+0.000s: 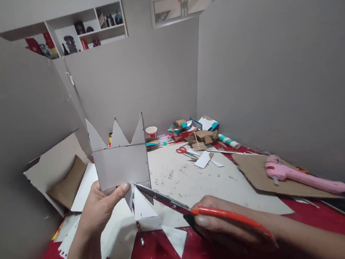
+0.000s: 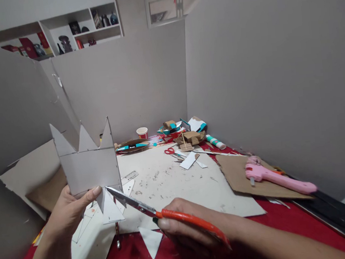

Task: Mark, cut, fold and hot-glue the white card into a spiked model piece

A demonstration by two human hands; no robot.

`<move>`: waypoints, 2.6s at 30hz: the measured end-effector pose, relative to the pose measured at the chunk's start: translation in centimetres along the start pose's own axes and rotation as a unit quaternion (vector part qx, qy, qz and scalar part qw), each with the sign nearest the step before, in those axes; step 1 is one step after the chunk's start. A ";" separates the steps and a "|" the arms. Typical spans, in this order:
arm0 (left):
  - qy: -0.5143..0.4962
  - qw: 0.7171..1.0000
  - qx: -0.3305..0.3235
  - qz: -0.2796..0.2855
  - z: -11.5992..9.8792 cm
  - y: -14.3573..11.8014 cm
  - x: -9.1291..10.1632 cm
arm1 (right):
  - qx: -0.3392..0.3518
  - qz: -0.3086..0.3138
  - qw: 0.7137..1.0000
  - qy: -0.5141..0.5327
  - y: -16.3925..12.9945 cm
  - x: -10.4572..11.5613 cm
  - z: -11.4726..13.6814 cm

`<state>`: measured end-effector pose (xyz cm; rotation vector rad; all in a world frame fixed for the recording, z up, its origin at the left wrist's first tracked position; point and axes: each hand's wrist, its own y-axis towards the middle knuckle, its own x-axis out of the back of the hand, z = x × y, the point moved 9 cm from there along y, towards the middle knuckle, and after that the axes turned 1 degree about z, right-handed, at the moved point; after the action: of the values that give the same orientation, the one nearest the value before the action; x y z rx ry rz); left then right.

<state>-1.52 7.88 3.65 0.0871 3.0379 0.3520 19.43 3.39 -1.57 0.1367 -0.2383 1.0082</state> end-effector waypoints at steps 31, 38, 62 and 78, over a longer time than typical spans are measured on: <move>-0.172 0.973 0.052 -0.144 3.2 -0.7 -3.7 | 0.066 -0.234 0.964 0.106 2.1 3.2 -1.8; -0.188 0.974 0.081 -0.092 4.1 -0.9 -6.4 | 0.087 -0.286 0.922 0.247 1.9 3.1 -2.0; -0.240 0.954 0.179 -0.026 6.2 -1.8 -8.2 | 0.124 -0.281 0.929 0.204 1.9 3.9 -1.0; -0.248 0.936 0.240 -0.063 7.1 -2.3 -8.5 | 0.254 -0.327 0.899 -0.140 -0.5 4.7 2.5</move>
<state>7.43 6.65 -3.12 0.0066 2.5360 -0.3744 21.91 6.46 2.03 0.7925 -0.1652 0.3506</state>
